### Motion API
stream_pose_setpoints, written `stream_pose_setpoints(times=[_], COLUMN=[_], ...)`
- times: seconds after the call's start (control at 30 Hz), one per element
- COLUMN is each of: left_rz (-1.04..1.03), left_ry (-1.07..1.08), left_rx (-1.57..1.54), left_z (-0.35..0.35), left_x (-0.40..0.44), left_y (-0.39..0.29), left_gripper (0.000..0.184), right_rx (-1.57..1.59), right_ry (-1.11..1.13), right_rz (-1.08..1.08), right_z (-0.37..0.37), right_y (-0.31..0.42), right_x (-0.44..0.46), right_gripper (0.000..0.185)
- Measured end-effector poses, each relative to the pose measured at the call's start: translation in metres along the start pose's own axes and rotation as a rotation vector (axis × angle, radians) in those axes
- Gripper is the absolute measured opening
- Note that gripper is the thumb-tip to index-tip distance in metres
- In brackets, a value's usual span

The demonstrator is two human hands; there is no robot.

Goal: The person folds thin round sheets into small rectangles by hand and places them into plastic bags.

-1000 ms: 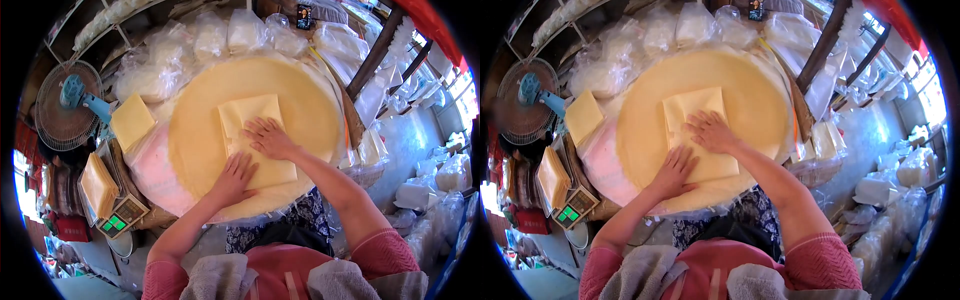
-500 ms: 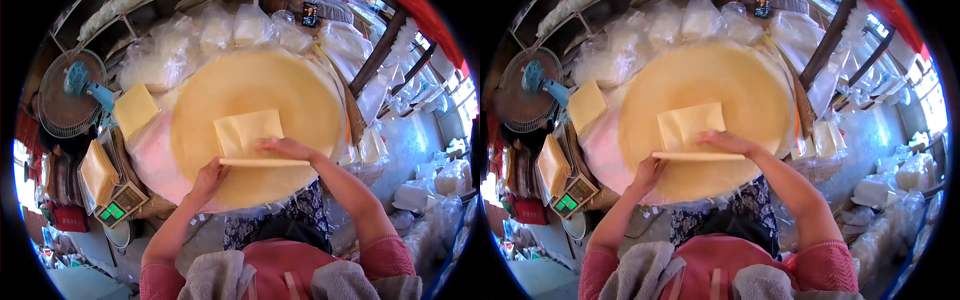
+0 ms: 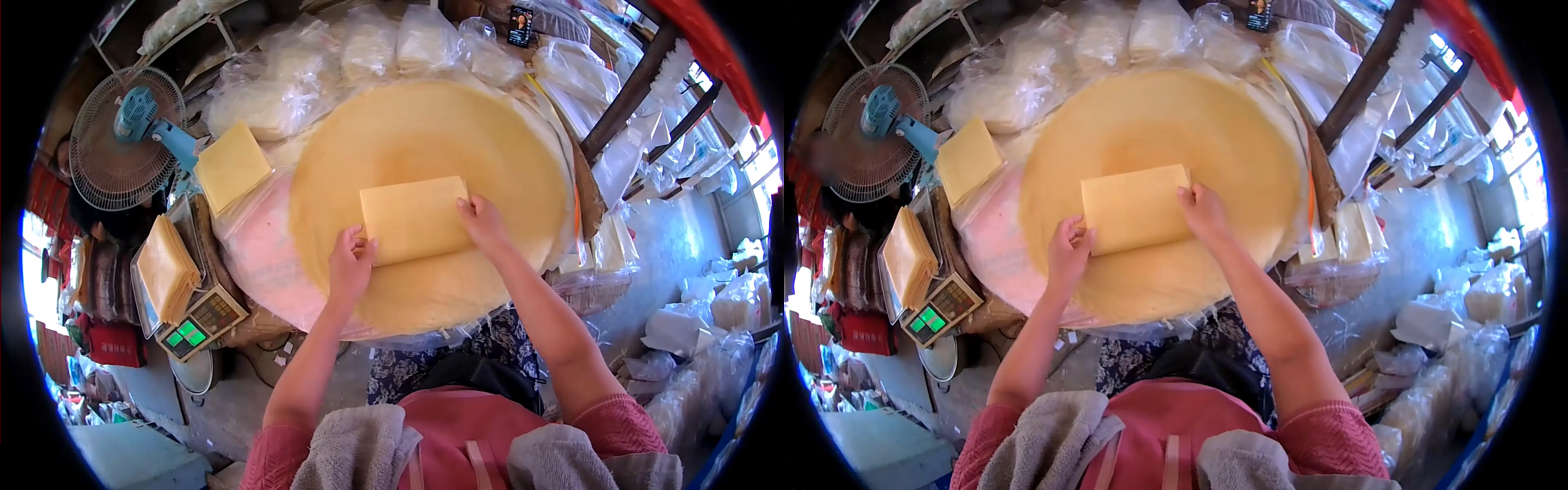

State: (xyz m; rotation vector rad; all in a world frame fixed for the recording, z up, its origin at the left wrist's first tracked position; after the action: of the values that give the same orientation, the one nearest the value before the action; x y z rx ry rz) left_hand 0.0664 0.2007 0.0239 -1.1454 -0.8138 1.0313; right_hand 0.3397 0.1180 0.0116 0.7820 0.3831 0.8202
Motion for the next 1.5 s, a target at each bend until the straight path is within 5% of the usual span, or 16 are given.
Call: stream_pose_setpoints(times=[0.1,0.2,0.47,0.57,0.67,0.8,0.87,0.97,1.17,1.23,1.3,1.5], left_rz=[-0.196,-0.745,-0.578,-0.555,-0.529,-0.449,-0.252,-0.145,0.029,0.021,0.156,-0.039], left_ry=[-0.049,-0.098,0.167,0.202,0.228,0.25,0.392,0.413,-0.082,-0.285,-0.608,-0.765], left_rx=[0.375,0.624,0.935,0.978,1.001,0.908,0.942,0.725,0.037,-0.267,-0.092,-0.46], left_z=[-0.003,-0.031,-0.089,-0.091,-0.094,-0.088,-0.079,-0.051,0.146,0.231,0.321,0.496], left_x=[-0.014,-0.006,0.052,0.051,0.052,0.06,0.059,0.055,0.016,-0.004,-0.024,-0.003], left_y=[-0.033,-0.074,-0.028,-0.025,-0.022,-0.028,-0.048,-0.02,-0.012,-0.038,-0.048,0.018], left_gripper=[0.033,0.044,0.048,0.049,0.049,0.054,0.054,0.052,0.038,0.047,0.064,0.049], right_rx=[-0.039,-0.033,-0.043,-0.653,-0.774,-0.443,-0.202,-0.267,-0.353,-0.347,-0.338,-0.386], right_ry=[-0.047,-0.096,-0.121,-0.331,-0.202,-0.247,-0.313,-0.29,-0.28,-0.273,-0.264,-0.307], right_rz=[0.033,0.032,0.125,0.492,0.484,0.448,0.439,0.478,0.546,0.557,0.577,0.601], right_z=[-0.002,-0.003,0.003,0.017,-0.013,-0.002,0.012,0.004,0.003,0.006,0.008,0.007], right_y=[0.0,-0.002,0.007,0.063,0.025,0.021,0.012,-0.007,0.011,0.018,0.029,0.034], right_x=[0.0,-0.001,-0.009,-0.036,-0.029,-0.028,-0.03,-0.025,-0.032,-0.035,-0.04,-0.043], right_gripper=[0.036,0.035,0.031,0.047,0.055,0.053,0.054,0.053,0.039,0.036,0.034,0.031])
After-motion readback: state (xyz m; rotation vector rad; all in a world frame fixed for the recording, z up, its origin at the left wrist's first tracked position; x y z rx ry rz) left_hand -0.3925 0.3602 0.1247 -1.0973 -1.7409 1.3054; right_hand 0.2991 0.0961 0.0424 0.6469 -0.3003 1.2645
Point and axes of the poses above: each hand's wrist, its own x-axis towards the middle knuckle, its own z-axis out of the back of the hand, y = z × x, the point moved 8 cm from there along x, towards the middle knuckle, and after that the axes turned 6 degrees about -x, right-handed, at the moved point
